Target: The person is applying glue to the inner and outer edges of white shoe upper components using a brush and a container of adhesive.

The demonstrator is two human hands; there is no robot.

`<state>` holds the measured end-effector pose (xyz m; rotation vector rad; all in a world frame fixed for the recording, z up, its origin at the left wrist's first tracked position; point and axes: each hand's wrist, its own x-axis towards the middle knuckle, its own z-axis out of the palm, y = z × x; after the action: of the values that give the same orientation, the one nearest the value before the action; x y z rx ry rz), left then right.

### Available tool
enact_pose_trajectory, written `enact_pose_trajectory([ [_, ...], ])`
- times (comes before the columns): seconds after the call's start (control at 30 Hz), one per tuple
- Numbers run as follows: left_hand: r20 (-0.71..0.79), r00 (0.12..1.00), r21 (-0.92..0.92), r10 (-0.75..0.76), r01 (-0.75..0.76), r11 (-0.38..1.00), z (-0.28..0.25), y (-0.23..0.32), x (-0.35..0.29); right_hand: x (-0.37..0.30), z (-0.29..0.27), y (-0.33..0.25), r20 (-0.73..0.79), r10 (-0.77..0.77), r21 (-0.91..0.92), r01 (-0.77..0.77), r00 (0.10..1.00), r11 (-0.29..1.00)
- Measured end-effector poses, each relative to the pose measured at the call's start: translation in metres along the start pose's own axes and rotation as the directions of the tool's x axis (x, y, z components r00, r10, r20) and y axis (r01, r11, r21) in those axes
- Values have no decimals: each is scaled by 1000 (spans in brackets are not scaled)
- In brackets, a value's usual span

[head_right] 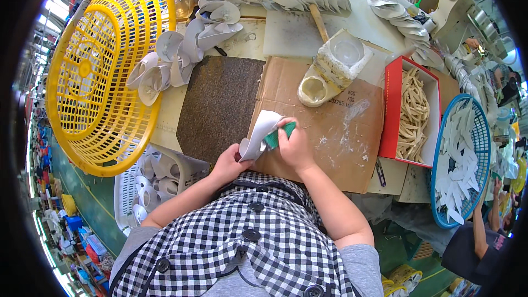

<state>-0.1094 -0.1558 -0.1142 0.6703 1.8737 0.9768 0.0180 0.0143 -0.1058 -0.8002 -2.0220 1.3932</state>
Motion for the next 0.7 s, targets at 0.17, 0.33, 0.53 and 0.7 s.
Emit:
enact_pose_trajectory([
  [0.17, -32, 999, -90, -27, 24, 996, 4, 2, -4, -1, 3, 6, 26, 154, -42, -153, 988, 987],
  [0.33, -109, 979, -33, 171, -176, 984, -5, 22, -16, -6, -20, -10, 158, 388, 440, -417, 908, 795],
  [0.53, -127, 702, 404, 701, -608, 683, -36, 63, 3, 5, -80, -19, -152, 334, 456, -234, 930, 858],
  [0.7, 48, 692, 699, 720, -538, 471, -39, 24, 23, 42, -89, -24, -377, -59, -135, 9, 924, 991],
])
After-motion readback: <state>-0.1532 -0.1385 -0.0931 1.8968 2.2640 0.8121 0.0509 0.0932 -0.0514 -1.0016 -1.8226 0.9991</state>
